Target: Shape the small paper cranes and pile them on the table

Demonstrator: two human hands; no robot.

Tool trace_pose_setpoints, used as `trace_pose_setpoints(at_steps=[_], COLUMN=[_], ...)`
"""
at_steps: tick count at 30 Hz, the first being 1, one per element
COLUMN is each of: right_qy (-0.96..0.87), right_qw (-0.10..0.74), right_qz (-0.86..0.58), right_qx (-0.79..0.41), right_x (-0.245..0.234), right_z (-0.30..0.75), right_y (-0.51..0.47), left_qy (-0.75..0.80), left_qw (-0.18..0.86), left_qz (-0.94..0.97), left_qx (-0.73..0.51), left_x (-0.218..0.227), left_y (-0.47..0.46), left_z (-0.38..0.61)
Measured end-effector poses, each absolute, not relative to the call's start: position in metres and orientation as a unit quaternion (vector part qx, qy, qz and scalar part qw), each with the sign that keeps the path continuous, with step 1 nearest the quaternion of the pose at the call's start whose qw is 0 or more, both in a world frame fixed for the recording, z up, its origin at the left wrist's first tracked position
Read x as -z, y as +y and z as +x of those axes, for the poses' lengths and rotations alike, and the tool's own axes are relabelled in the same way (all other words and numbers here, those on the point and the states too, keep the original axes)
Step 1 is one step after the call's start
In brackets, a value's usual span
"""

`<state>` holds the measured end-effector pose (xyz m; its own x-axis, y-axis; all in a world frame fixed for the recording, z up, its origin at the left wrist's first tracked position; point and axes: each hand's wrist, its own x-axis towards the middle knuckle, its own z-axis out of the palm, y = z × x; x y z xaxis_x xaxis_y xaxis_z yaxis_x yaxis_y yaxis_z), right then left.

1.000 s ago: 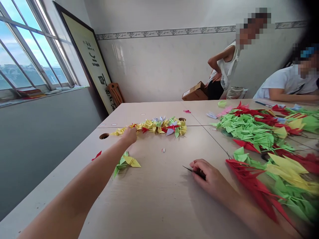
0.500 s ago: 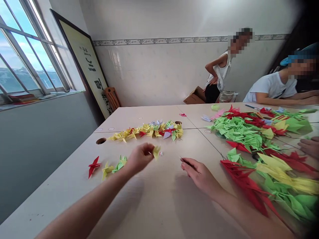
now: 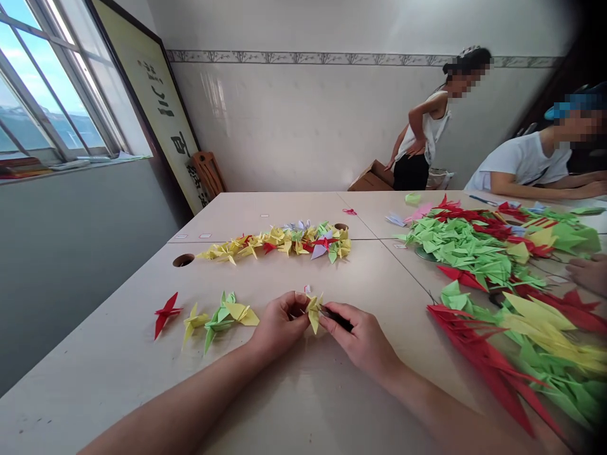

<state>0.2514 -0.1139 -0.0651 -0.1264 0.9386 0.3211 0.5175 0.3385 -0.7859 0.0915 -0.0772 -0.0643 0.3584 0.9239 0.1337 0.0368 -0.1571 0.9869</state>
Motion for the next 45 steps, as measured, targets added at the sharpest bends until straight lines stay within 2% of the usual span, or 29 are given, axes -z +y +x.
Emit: trace_pose_setpoints(at_steps=[8, 20, 26, 32, 45], right_qy=[-0.722, -0.719, -0.679, -0.678, -0.678], right_qw=[0.399, 0.4, 0.442, 0.43, 0.431], right_qz=[-0.508, -0.5, -0.517, -0.515, -0.493], right_qx=[-0.247, -0.272, -0.276, -0.3, -0.334], right_x=[0.068, 0.067, 0.064, 0.058, 0.059], right_z=[0.255, 0.254, 0.253, 0.25, 0.25], right_y=[-0.114, -0.114, -0.119, -0.122, -0.124], left_qy=[0.407, 0.363, 0.365, 0.331, 0.313], left_qw=[0.487, 0.55, 0.662, 0.797, 0.82], left_qz=[0.673, 0.656, 0.444, 0.269, 0.267], left_qx=[-0.38, -0.369, -0.481, -0.428, -0.398], left_x=[0.062, 0.053, 0.057, 0.05, 0.049], left_y=[-0.082, -0.084, -0.079, -0.087, -0.09], left_z=[0.091, 0.086, 0.086, 0.087, 0.091])
